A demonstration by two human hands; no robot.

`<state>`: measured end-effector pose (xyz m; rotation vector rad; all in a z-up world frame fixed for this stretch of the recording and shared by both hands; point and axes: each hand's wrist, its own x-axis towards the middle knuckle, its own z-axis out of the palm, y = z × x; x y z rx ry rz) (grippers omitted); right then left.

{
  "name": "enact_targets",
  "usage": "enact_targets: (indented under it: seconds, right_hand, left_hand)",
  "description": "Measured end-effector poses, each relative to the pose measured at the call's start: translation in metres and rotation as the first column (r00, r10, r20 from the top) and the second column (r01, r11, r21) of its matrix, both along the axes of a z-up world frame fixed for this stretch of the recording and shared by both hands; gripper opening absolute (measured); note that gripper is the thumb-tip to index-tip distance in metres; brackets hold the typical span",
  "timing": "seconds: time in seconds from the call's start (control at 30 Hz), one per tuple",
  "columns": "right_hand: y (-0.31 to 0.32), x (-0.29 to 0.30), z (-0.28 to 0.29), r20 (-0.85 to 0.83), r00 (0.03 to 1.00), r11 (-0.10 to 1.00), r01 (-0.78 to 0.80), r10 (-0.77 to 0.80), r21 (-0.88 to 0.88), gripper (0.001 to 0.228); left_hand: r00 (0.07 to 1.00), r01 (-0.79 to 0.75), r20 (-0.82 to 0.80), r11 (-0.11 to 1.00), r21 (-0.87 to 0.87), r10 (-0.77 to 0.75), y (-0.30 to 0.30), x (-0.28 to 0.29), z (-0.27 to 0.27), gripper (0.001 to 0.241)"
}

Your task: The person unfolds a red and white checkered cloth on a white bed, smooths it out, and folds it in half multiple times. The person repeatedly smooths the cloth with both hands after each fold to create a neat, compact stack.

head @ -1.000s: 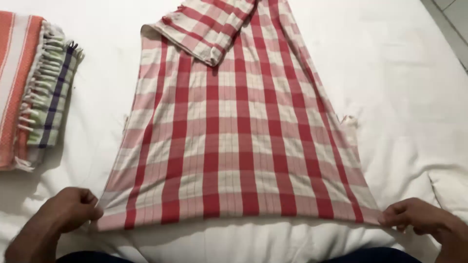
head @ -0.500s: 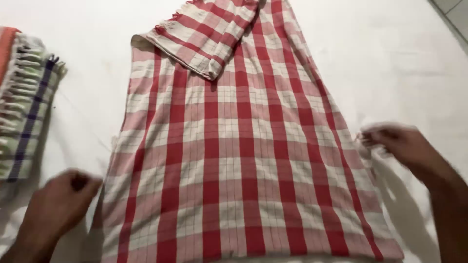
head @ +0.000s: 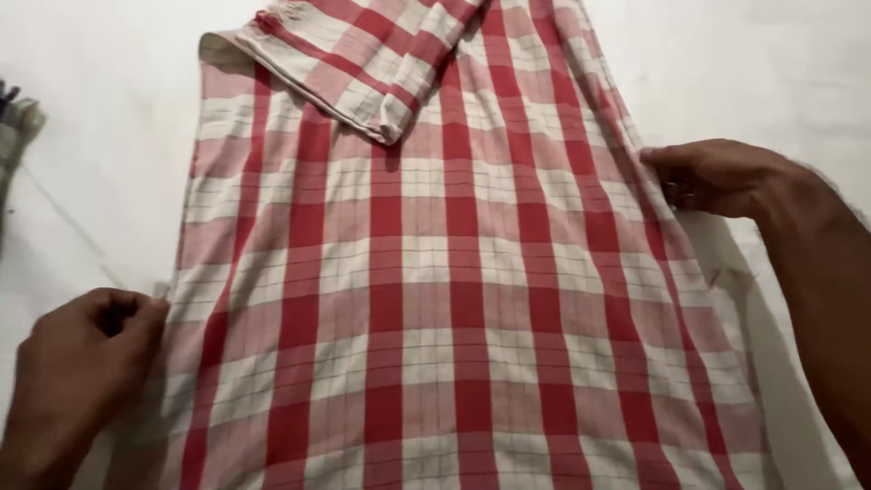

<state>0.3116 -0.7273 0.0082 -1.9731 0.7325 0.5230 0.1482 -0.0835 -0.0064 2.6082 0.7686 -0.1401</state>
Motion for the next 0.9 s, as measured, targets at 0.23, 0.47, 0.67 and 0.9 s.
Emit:
enact_targets:
  seconds: [0.23, 0.47, 0.67, 0.9]
  right_hand:
    - [-0.026, -0.010, 0.008, 0.247, 0.938, 0.966, 0.257, -0.243, -0.026, 0.025]
    - [-0.062, -0.009, -0.023, 0.315, 0.949, 0.953, 0.114, -0.021, -0.282, 0.038]
    - [-0.068, -0.008, -0.036, 0.194, 0.980, 0.974, 0.089, -0.048, -0.208, 0.042]
    - [-0.077, -0.003, -0.050, 0.156, 0.987, 0.942, 0.079, -0.028, -0.327, 0.027]
  left_hand:
    - [0.975, -0.008, 0.215, 0.980, -0.200, 0.052, 0.044, 0.000, -0.071, 0.037]
    - [0.891, 0.120, 0.449, 0.989, -0.085, -0.069, 0.012, 0.002, -0.051, 0.034]
    - [0.982, 0.056, 0.185, 0.998, -0.030, -0.050, -0.005, 0.058, 0.002, 0.055]
    - [0.993, 0.048, 0.111, 0.995, -0.085, -0.039, -0.019, 0.119, 0.010, 0.038]
